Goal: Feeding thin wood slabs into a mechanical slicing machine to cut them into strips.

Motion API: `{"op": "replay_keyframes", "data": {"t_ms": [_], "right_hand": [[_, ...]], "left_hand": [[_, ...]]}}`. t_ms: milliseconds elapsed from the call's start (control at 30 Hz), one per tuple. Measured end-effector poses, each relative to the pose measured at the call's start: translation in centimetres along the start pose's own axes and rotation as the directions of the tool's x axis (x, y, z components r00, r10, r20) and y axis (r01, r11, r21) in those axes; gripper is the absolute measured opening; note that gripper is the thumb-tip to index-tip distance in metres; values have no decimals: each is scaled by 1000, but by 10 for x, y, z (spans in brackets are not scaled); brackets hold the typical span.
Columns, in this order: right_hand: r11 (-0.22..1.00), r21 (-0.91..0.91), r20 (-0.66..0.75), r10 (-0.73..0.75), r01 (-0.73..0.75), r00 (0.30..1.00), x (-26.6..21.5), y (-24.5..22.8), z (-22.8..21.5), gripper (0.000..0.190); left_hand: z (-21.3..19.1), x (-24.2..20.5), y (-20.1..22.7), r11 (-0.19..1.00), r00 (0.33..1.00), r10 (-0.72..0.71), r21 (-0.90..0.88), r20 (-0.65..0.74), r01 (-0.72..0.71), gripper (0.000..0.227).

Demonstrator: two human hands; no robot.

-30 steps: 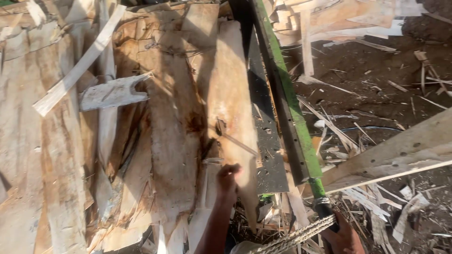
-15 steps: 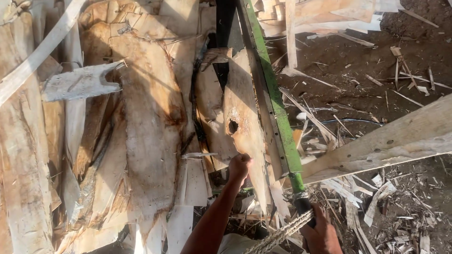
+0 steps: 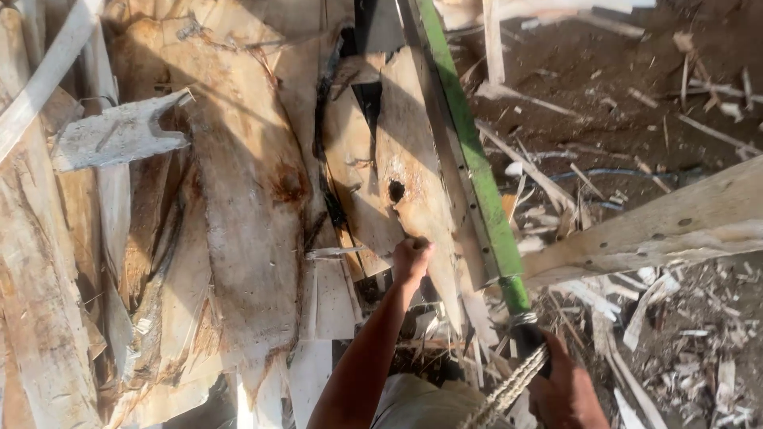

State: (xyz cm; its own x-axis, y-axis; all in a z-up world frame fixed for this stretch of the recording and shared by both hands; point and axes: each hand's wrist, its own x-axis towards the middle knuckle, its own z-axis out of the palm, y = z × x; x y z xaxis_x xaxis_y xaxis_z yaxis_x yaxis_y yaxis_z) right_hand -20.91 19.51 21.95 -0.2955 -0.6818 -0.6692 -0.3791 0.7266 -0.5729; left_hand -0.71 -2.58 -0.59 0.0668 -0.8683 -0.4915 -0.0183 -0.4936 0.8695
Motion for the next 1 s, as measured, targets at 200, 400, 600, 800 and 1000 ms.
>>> {"op": "replay_keyframes", "data": {"t_ms": [200,400,600,800,1000], "right_hand": [[967,-172,-101,-207,188,973,110,120,69,52],[910,-349,-138,-286,223,948,216,222,130,69],[975,-141,-92,-187,173,978,124,130,84,64],[946,-291,-88,-175,143,981,162,172,84,81],[924,-348,-91,-203,160,975,184,192,86,81]], "left_hand": [[2,14,-22,927,955,284,278,-83,-251,15],[3,4,-9,966,966,209,183,-151,-180,17],[-30,1,-20,948,927,317,69,-201,-310,11],[-93,-36,-37,953,971,144,291,-191,-85,26],[-94,-163,33,942,968,-55,308,-243,131,88]]}}
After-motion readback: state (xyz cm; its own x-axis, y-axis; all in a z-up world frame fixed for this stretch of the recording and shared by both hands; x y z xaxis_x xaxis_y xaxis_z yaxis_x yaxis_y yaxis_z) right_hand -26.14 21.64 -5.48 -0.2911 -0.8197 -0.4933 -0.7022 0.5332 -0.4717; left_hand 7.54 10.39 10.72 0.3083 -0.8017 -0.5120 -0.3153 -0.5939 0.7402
